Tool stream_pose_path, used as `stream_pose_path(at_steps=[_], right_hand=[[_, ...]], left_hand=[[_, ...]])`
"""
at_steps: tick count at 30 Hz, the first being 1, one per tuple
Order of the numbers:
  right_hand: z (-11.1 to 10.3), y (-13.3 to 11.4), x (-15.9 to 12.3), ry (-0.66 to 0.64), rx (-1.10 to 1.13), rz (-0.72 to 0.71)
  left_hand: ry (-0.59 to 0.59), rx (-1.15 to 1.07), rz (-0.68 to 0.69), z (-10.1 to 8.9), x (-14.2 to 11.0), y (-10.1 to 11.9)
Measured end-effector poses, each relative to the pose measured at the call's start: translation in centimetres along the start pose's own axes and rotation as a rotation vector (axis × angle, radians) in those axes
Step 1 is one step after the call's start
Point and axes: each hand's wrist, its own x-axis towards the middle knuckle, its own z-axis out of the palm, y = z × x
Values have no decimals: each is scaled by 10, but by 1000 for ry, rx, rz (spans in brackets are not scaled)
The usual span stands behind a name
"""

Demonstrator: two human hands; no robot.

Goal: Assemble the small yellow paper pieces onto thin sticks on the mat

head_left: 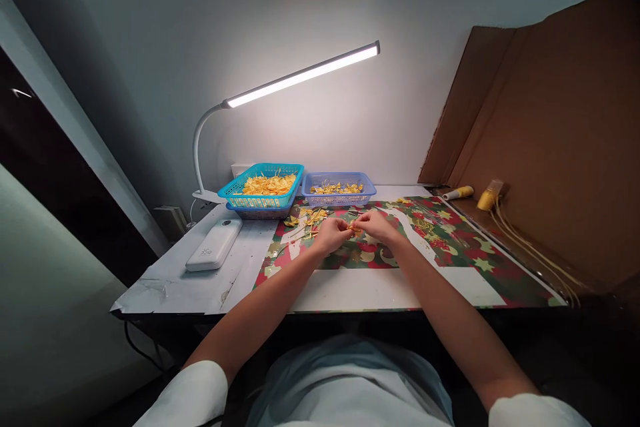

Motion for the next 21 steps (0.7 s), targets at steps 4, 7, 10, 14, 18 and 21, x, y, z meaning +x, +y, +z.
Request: stream_pose_path(at_steps=[4, 7, 10, 14, 18, 21], right_hand=[[2, -6, -12, 20, 202, -48], [-4, -15, -25, 32, 297, -65], [-15, -22, -38, 51, 390, -140], [-30, -33, -55, 54, 474, -256], [-38, -44, -66, 117, 521, -314], [-44, -49, -71, 176, 575, -376]], left_hand=[[-40, -190, -105, -1, 3, 0], [-43, -285, -176, -2, 5, 1], [-40, -334, -235, -2, 5, 2], [-36, -376, -254, -2, 4, 5], [-34, -422, -277, -3, 3, 8], [-41, -447, -302, -5, 3, 9]])
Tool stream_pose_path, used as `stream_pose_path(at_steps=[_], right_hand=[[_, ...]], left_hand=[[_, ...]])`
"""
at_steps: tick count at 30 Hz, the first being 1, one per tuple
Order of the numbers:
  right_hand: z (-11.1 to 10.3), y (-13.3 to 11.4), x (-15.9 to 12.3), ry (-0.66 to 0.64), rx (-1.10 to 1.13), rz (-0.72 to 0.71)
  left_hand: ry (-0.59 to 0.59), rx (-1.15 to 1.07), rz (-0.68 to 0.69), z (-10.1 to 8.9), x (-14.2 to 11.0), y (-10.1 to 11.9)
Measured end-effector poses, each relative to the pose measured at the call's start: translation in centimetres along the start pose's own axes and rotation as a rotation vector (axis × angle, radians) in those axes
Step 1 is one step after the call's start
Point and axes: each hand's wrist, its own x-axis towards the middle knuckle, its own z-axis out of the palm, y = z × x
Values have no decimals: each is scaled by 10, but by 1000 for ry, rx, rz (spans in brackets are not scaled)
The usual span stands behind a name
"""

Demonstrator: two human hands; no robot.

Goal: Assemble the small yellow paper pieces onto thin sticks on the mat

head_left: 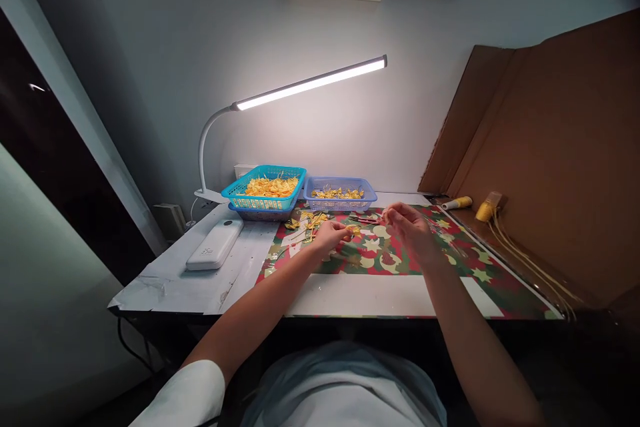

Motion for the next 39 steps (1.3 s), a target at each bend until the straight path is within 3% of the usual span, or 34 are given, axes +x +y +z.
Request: stream_pose_path(at_steps=[5, 12, 17, 21, 25, 29, 34, 39], right_hand=[[-7, -12, -6, 59, 90, -90], [0, -17, -32, 128, 228, -65], [6, 1, -58, 142, 399, 97], [-6, 23, -64, 215, 452, 312], [-31, 45, -47, 326, 462, 403], [-45, 63, -16, 439, 425, 439], [-30, 74, 28, 441, 327, 375], [-3, 88, 65, 477, 294, 362]], left_hand=[[-15, -45, -16, -2, -1, 1], [-37, -162, -40, 0, -3, 6], [-85, -345, -8, -4, 1, 11], [-195, -463, 79, -9, 2, 14], [-394, -447, 165, -11, -4, 15], [-634, -357, 135, -12, -14, 16], [-874, -206, -5, -9, -25, 15], [-861, -205, -102, -3, -27, 10]])
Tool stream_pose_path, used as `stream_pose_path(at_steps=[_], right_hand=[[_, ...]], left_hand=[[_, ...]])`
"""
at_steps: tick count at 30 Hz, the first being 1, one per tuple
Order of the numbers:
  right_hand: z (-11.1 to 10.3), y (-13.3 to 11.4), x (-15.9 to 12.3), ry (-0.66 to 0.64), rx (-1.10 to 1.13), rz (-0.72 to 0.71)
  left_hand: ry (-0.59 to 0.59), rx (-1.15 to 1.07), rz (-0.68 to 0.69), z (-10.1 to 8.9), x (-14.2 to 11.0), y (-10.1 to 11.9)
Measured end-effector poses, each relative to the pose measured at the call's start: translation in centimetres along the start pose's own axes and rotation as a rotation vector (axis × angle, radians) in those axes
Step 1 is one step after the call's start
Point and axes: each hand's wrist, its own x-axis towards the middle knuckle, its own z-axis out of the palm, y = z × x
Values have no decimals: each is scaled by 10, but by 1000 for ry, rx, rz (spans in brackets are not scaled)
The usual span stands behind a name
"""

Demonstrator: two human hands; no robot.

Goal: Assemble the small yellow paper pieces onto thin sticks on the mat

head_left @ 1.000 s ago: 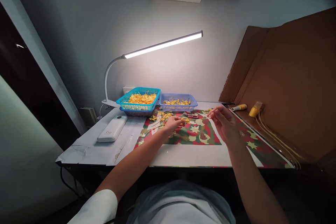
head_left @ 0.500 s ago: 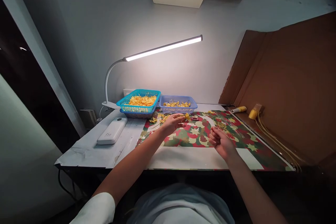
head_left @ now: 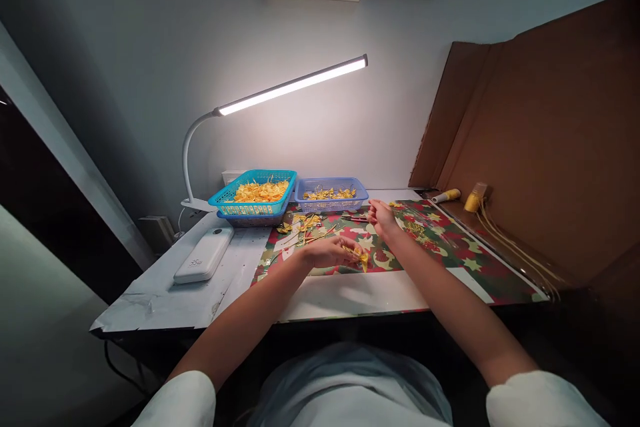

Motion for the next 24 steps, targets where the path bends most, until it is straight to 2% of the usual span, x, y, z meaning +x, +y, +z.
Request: stream_pose_path(at_steps=[4, 8, 11, 15, 19, 22, 24], right_hand=[[13, 22, 9, 32, -6, 15], [8, 39, 8, 53, -1, 20], [-2, 37, 10, 65, 18, -2], [-18, 17, 9, 84, 54, -58], [-26, 4, -19, -1, -4, -220], [-25, 7, -48, -80, -189, -367], [-23, 11, -62, -152, -260, -399]], left_hand=[[111, -67, 27, -1, 4, -2], [217, -106, 110, -1, 9, -3], [334, -140, 174, -2, 14, -3], [529, -190, 167, -7, 18, 0], [678, -210, 165, -13, 18, 1], [734, -184, 190, -16, 19, -2], [749, -148, 202, -16, 20, -4]])
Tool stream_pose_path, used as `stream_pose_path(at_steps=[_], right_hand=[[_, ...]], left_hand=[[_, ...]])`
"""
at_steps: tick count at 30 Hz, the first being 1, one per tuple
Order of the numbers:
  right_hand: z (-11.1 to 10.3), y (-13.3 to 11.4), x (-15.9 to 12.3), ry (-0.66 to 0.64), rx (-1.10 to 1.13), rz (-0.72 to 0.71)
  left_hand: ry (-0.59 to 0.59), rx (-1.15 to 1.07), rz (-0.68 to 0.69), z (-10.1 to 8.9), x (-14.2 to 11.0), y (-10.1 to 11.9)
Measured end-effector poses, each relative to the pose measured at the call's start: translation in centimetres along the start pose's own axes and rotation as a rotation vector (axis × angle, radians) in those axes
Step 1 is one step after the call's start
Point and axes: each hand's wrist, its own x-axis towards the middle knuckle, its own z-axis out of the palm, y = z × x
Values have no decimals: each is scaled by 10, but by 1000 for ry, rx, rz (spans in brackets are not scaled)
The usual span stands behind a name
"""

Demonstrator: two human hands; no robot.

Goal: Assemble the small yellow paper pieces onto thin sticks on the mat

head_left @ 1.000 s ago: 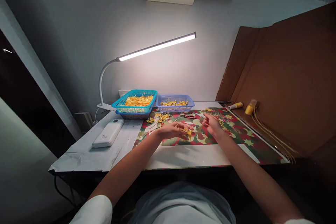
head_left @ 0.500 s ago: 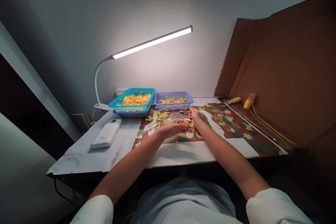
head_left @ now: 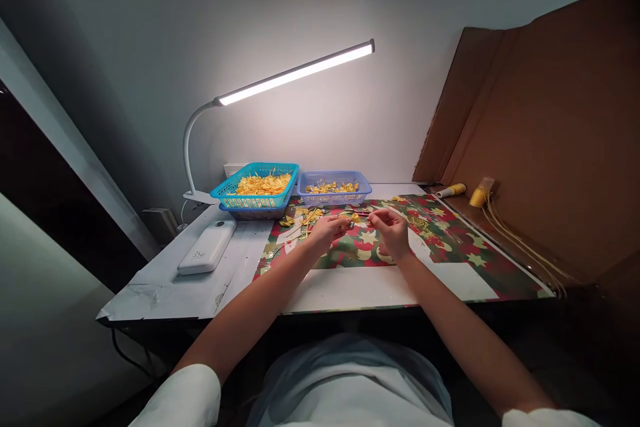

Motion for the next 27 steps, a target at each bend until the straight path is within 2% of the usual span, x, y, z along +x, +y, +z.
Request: stream_pose_path(at_steps=[4, 8, 13, 17, 22, 27], right_hand=[[4, -2, -10, -111, -45, -12], [2, -4, -12, -211, -243, -65], [0, -1, -14, -319, -468, -229], [-1, 3, -14, -325, -487, -272], [-2, 2, -15, -325, -451, -278], [-3, -1, -17, -345, -409, -307]], left_hand=[[5, 48, 17, 0, 0, -1], [1, 34, 45, 0, -1, 0], [-2, 111, 244, 3, -7, 2], [1, 196, 372, 5, -10, 4], [-13, 199, 416, 4, -10, 4], [-86, 249, 535, 1, -13, 4]])
